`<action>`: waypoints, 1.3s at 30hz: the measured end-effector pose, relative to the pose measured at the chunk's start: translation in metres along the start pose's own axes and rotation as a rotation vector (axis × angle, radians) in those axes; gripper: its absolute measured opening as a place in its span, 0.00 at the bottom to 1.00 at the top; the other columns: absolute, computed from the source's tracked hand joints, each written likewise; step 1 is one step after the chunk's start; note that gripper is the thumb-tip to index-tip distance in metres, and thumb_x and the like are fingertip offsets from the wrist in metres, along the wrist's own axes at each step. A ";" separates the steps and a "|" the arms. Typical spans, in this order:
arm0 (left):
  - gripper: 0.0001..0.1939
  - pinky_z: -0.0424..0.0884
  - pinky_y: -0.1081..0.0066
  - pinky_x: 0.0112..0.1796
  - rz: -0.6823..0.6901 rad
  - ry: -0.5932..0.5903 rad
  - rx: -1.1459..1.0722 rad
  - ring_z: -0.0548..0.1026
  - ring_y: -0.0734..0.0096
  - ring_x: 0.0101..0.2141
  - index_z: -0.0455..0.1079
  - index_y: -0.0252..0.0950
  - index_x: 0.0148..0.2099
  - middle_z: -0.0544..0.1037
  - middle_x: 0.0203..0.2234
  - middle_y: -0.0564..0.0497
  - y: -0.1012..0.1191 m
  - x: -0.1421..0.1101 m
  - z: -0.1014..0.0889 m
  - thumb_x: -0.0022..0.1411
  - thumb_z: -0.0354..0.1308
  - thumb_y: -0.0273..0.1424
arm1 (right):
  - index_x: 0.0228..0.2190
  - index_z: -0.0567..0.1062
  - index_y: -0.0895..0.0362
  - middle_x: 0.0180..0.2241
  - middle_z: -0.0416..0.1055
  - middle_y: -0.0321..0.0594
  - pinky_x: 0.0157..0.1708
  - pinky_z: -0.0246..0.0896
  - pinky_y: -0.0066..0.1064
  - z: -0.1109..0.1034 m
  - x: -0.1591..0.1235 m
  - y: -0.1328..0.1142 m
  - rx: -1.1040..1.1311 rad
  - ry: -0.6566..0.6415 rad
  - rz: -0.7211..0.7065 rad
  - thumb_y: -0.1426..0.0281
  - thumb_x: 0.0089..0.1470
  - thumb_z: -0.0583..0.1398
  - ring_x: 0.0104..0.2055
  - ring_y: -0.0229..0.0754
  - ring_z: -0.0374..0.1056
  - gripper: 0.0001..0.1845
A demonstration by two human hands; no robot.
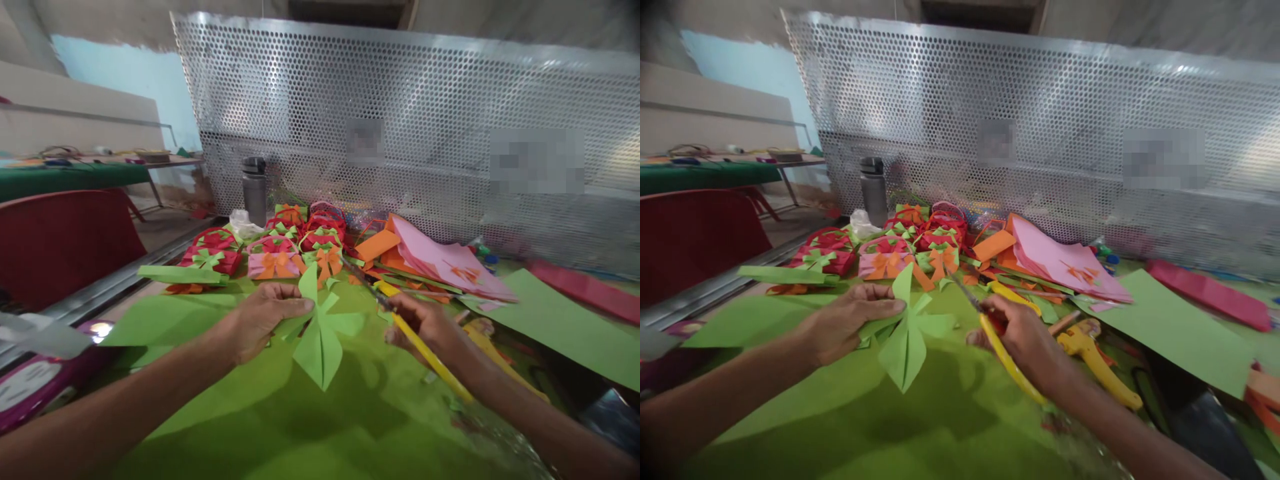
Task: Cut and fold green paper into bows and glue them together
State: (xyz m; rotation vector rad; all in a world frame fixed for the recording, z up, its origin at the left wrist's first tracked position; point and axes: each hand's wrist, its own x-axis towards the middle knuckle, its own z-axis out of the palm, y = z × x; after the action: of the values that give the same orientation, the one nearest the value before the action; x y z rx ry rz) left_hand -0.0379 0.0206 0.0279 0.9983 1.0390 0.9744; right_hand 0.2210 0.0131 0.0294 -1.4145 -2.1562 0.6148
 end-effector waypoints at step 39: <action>0.13 0.66 0.74 0.21 -0.164 0.036 -0.177 0.69 0.74 0.17 0.68 0.32 0.25 0.72 0.16 0.53 -0.039 -0.015 0.041 0.46 0.66 0.35 | 0.41 0.69 0.58 0.38 0.70 0.46 0.50 0.53 0.49 0.052 -0.029 -0.018 -0.370 0.288 -0.655 0.66 0.54 0.60 0.44 0.51 0.65 0.13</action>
State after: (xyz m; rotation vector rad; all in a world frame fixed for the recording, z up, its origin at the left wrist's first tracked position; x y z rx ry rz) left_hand 0.0045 -0.0102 0.0022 0.7405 1.0280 0.9338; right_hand 0.1861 -0.0254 -0.0042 -0.7909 -2.3676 -0.2244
